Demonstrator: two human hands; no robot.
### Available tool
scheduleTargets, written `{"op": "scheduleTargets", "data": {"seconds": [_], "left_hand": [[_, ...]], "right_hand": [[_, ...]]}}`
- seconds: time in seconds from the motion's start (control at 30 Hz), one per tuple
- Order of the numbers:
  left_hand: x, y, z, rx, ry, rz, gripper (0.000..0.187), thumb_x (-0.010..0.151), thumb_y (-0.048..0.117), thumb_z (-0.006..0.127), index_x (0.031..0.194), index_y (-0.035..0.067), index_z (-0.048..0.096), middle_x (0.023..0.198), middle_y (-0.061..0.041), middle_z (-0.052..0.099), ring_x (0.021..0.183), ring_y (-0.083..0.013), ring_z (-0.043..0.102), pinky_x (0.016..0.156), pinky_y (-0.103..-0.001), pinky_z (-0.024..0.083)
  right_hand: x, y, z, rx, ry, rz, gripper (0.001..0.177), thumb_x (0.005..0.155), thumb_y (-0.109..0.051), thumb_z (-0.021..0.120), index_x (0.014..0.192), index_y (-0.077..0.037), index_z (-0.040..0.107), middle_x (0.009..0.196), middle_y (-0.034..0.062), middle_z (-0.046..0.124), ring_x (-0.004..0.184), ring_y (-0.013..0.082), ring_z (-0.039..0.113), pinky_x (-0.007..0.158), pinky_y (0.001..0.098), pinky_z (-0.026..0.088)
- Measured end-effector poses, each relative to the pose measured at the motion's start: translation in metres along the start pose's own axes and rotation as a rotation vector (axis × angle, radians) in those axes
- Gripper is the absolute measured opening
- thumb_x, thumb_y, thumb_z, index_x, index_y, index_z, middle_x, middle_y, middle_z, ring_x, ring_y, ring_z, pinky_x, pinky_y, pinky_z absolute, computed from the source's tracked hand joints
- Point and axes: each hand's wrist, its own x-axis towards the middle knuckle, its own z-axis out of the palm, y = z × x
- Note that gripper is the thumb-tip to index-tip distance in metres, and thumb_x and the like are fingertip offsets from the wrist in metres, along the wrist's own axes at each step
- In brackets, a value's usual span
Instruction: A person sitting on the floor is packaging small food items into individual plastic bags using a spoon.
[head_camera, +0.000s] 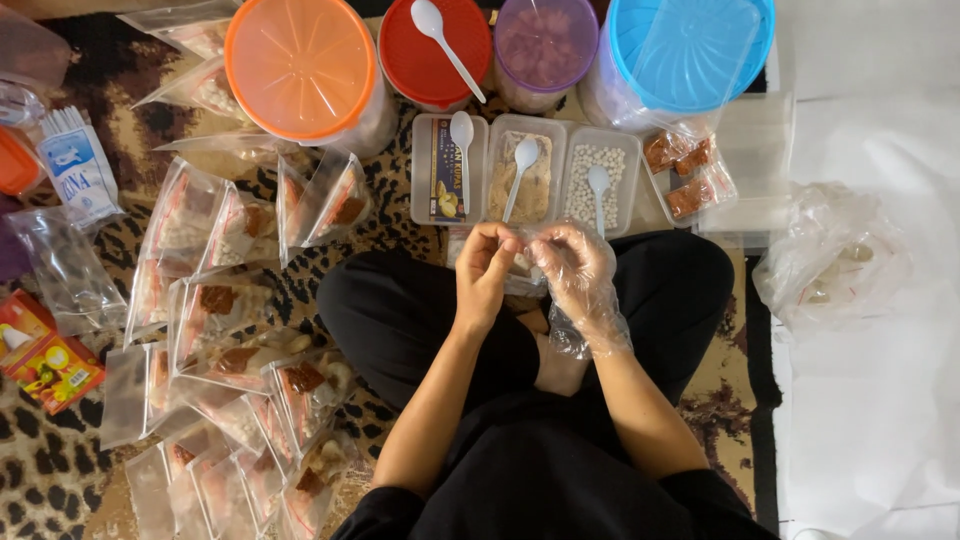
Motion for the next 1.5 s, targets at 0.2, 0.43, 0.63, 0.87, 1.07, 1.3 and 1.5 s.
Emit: {"op": "scheduleTargets", "data": {"seconds": [0.2,0.43,0.63,0.87,1.07,1.3,1.5], "left_hand": [[-0.003,-0.005,-0.003,0.015,-0.015,0.005,0.006,0.098,0.008,0.068,0.099,0.003,0.064,0.08,-0.006,0.064,0.076,-0.0104,0.054,0.069,-0.027,0.047],[-0.006,-0.002,-0.007,0.047,-0.024,0.008,0.012,0.101,0.01,0.064,0.091,0.004,0.066,0.076,-0.008,0.065,0.07,-0.0122,0.06,0.066,-0.027,0.049],[-0.004,-0.005,-0.012,0.058,-0.008,-0.008,0.011,0.101,0.01,0.063,0.093,0.003,0.066,0.078,-0.005,0.062,0.074,-0.0101,0.054,0.067,-0.027,0.047],[-0.011,-0.018,-0.045,0.161,-0.286,-0.322,0.024,0.082,0.007,0.085,0.1,0.0,0.071,0.075,-0.009,0.068,0.068,-0.0128,0.064,0.067,-0.027,0.054],[-0.018,-0.031,-0.045,0.133,-0.116,-0.375,0.024,0.086,0.014,0.085,0.101,0.001,0.072,0.076,-0.011,0.07,0.067,-0.0127,0.067,0.063,-0.027,0.056],[-0.016,-0.039,-0.044,0.131,-0.012,-0.336,0.023,0.087,0.012,0.084,0.105,0.001,0.074,0.077,-0.011,0.071,0.068,-0.0134,0.066,0.066,-0.028,0.057],[-0.012,-0.044,-0.043,0.167,0.047,-0.277,0.02,0.089,0.012,0.082,0.103,0.001,0.073,0.077,-0.013,0.072,0.069,-0.0154,0.065,0.066,-0.03,0.056]], "right_hand": [[-0.003,0.009,-0.002,-0.058,-0.039,0.015,0.02,0.092,-0.025,0.079,0.093,-0.006,0.075,0.08,0.009,0.069,0.078,0.0191,0.067,0.075,0.0334,0.055],[-0.006,0.015,-0.006,-0.14,-0.078,0.126,0.017,0.091,-0.027,0.081,0.094,-0.011,0.076,0.083,0.0067,0.071,0.081,0.0177,0.069,0.079,0.0335,0.055],[-0.004,0.026,-0.006,0.056,-0.05,0.271,0.029,0.09,-0.03,0.087,0.082,-0.009,0.07,0.073,0.0083,0.064,0.07,0.017,0.058,0.07,0.0294,0.051],[0.007,-0.014,-0.004,0.096,-0.03,0.528,0.027,0.084,-0.03,0.087,0.078,-0.012,0.069,0.067,-0.0029,0.063,0.068,0.0043,0.055,0.063,0.0219,0.046],[-0.007,0.001,0.0,0.079,-0.175,0.429,0.035,0.084,-0.04,0.088,0.098,-0.01,0.076,0.075,0.0066,0.071,0.073,0.0145,0.065,0.07,0.0316,0.054],[-0.014,0.046,0.004,-0.217,-0.124,0.487,0.033,0.08,-0.047,0.088,0.093,-0.018,0.078,0.073,0.0021,0.072,0.071,0.0135,0.067,0.067,0.0299,0.054],[-0.008,0.026,0.0,-0.146,-0.147,0.532,0.041,0.077,-0.039,0.088,0.111,-0.02,0.076,0.09,0.0041,0.077,0.081,0.0148,0.071,0.073,0.0313,0.058]]}}
